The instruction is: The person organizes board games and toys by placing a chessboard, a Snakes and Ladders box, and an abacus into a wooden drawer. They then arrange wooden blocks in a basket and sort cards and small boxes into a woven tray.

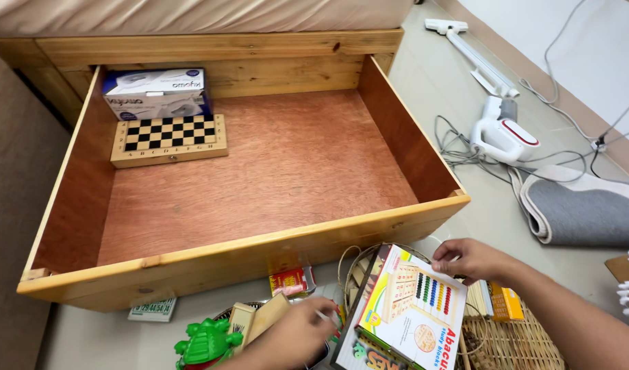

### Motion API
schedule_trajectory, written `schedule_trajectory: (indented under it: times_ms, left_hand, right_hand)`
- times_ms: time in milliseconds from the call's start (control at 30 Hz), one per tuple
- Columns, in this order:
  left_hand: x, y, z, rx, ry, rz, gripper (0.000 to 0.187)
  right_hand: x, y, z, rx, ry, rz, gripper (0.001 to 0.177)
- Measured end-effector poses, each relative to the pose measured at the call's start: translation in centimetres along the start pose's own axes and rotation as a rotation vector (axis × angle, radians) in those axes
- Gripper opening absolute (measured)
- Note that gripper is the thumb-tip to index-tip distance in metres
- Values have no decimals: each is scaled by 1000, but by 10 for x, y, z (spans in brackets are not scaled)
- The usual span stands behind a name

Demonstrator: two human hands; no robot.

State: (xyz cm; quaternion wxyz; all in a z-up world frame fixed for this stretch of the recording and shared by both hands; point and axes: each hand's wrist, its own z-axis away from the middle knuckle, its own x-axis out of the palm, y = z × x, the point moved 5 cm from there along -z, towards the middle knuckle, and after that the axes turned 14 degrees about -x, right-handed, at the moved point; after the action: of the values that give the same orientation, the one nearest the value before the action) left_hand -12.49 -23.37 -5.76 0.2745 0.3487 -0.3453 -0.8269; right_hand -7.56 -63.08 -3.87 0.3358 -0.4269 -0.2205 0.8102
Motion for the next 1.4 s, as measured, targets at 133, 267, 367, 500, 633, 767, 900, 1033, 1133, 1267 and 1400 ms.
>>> schedule_trajectory:
  times_ms: [133, 267, 367, 500, 633, 767, 900, 1033, 1133, 1267, 1400]
  left_hand:
    - [73, -24, -37, -184, -176, -22, 81]
    - [95, -32, -57, -258, -243, -5, 76]
    - [100, -28, -61, -218, -273, -30, 67]
    - [101, -28, -61, -221, -257, 117, 57]
    - [108, -37, -58, -356, -294, 452, 54]
    - [86, -41, -49, -356, -293, 544, 51]
    - [21, -43, -27, -335, -338, 602, 51]
    - [-76, -36, -1, -284, -345, 442, 54]
    - [-129, -28, 22, -257, -305, 348, 61]
    - [-158, -22, 45, -309, -375, 491, 62]
    - [-178, -13, 51, -230, -359, 501, 59]
  right_hand:
    - [14, -7, -1, -70, -174, 125, 66]
    - [26, -24, 12, -19, -145, 282, 92]
    - [30, -18, 32, 238, -82, 170, 80]
    - [32, -14, 37, 169, -63, -59, 78]
    - [23, 20, 31, 139, -79, -227, 69]
    - [-11, 59, 18, 27, -38, -609, 63]
    - [-61, 104, 22, -146, 80, -765, 62]
    - [-69, 144, 27, -63, 162, -858, 59]
    - [-46, 148, 17, -4, 91, -804, 57]
    - [-9, 126, -3, 141, 8, -574, 52]
    - [-2, 61, -17, 210, -205, 307, 38]
